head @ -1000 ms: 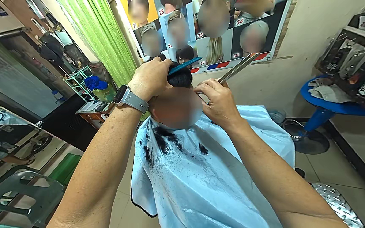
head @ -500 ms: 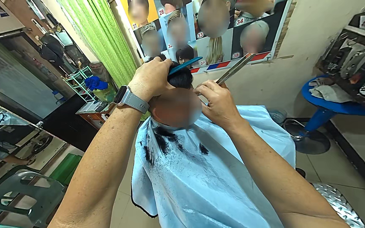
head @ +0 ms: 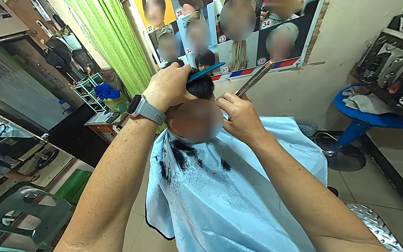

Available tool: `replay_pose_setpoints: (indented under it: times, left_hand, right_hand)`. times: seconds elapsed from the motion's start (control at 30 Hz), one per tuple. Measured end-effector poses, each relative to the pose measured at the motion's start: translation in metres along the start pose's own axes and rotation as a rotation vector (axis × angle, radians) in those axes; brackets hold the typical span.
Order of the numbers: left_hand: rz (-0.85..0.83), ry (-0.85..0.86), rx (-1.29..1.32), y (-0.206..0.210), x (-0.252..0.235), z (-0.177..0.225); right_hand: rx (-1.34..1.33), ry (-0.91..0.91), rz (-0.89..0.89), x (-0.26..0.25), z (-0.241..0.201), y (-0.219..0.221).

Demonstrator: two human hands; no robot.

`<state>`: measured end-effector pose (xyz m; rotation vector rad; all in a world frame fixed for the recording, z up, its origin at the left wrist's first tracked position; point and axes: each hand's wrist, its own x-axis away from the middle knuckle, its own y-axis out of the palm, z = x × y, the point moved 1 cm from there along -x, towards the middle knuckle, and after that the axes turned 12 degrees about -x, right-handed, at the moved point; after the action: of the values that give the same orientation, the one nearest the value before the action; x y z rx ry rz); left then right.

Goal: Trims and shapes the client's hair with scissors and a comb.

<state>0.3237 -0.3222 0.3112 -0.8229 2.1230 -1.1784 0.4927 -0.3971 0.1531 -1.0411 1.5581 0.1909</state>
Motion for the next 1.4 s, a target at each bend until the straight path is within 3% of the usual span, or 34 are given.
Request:
replay_pose_setpoints:
  times: [0.7, 0.83, 1.0, 1.1, 1.2, 1.27, 1.4]
  left_hand:
    - [0.002, 0.002, 0.015, -0.002, 0.003, 0.0]
    - [0.008, 0.001, 0.019, -0.002, 0.004, -0.001]
    - [0.078, 0.041, 0.056, 0.006, 0.008, -0.004]
    - [0.351, 0.115, 0.271, 0.012, 0.032, -0.011]
    - [0.735, 0.093, 0.671, 0.028, 0.101, -0.005]
    - [0.787, 0.032, 0.973, 0.057, 0.146, 0.009]
    - [0.702, 0.193, 1.601, 0.11, 0.195, 0.041]
  right_hand:
    - [0.001, 0.009, 0.003, 0.001, -0.003, 0.0]
    - [-0.011, 0.0, -0.097, 0.01, -0.011, -0.003]
    - [-0.214, 0.233, 0.123, 0.052, -0.045, -0.041]
    - [-0.378, 0.396, 0.241, 0.094, -0.071, -0.046]
    - [-0.513, 0.398, 0.314, 0.12, -0.11, -0.034]
    - [-0.565, 0.372, 0.329, 0.124, -0.137, -0.018]
    - [-0.557, 0.296, 0.344, 0.109, -0.172, 0.024]
